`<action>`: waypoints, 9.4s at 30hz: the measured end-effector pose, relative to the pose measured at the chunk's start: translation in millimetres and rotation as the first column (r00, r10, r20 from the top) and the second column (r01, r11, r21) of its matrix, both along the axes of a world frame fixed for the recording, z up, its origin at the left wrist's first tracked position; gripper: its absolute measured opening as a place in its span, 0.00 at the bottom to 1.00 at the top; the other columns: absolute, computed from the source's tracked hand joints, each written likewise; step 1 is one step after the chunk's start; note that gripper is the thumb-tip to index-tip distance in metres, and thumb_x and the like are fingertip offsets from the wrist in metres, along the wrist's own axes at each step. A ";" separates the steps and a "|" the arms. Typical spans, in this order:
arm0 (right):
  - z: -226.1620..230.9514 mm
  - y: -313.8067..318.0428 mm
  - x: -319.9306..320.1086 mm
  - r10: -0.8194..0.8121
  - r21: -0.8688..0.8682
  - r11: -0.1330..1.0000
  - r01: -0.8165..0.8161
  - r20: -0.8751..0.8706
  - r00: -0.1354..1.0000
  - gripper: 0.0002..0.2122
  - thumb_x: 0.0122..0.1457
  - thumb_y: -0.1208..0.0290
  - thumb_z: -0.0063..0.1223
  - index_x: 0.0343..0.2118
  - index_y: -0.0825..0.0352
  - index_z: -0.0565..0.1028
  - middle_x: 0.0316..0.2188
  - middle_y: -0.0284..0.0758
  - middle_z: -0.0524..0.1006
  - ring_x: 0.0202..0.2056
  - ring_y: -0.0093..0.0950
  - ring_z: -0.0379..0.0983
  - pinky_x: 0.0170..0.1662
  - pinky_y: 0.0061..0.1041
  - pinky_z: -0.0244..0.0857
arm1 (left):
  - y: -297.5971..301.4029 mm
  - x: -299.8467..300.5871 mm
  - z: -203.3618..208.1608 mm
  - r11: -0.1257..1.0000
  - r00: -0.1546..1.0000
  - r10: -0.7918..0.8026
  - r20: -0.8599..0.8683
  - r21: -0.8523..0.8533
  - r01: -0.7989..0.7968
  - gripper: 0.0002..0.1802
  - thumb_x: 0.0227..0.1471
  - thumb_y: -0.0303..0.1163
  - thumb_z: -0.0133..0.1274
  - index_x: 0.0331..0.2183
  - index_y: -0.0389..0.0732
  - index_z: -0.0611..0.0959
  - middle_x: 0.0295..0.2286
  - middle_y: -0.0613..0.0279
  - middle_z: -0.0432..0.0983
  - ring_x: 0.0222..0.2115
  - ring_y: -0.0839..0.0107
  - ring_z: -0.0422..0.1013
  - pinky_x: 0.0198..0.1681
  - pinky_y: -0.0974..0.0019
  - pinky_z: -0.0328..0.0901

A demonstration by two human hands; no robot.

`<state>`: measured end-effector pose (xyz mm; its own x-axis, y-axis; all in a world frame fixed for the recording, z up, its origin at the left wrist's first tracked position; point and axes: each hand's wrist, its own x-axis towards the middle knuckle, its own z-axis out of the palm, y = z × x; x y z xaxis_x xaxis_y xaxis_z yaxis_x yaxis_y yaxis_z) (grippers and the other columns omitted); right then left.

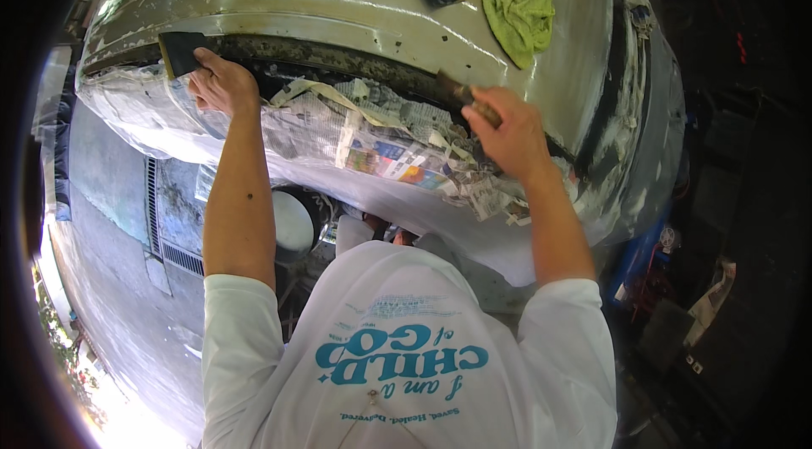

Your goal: The person uses two scrapers to remove paint from the hood of a car. The car is masked with plastic and newspaper. The person repeatedly scrapes the surface, occasionally dipping the scrapers into a bucket of liquid.

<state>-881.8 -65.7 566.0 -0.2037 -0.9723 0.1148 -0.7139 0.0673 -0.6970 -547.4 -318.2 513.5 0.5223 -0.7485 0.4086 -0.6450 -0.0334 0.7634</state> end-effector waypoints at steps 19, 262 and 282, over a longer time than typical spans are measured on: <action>29.4 -57.6 37.7 0.122 0.022 0.992 -0.124 0.081 0.989 0.16 0.62 0.67 0.68 0.50 0.68 0.83 0.37 0.43 0.85 0.31 0.29 0.80 0.39 0.30 0.74 | -4.9 -0.5 -6.2 0.999 0.999 0.042 0.032 0.011 -0.042 0.44 0.73 0.65 0.30 0.61 0.36 0.78 0.56 0.52 0.77 0.62 0.55 0.61 0.67 0.45 0.44; -38.9 89.5 -30.2 -0.434 -0.150 0.871 0.468 0.213 0.875 0.14 0.66 0.68 0.65 0.51 0.69 0.80 0.34 0.34 0.83 0.30 0.24 0.78 0.35 0.25 0.72 | -0.8 3.7 4.4 1.000 0.999 0.013 0.030 0.002 -0.013 0.44 0.71 0.62 0.27 0.53 0.33 0.83 0.55 0.44 0.78 0.62 0.46 0.62 0.67 0.33 0.41; -22.0 66.0 -7.7 -0.289 -0.158 0.949 0.271 -0.098 0.952 0.22 0.59 0.78 0.58 0.58 0.69 0.77 0.54 0.45 0.78 0.55 0.45 0.76 0.58 0.40 0.72 | -8.7 6.2 -5.2 0.994 0.995 0.056 0.078 0.094 -0.063 0.38 0.73 0.61 0.29 0.63 0.43 0.77 0.55 0.51 0.77 0.60 0.51 0.63 0.66 0.39 0.46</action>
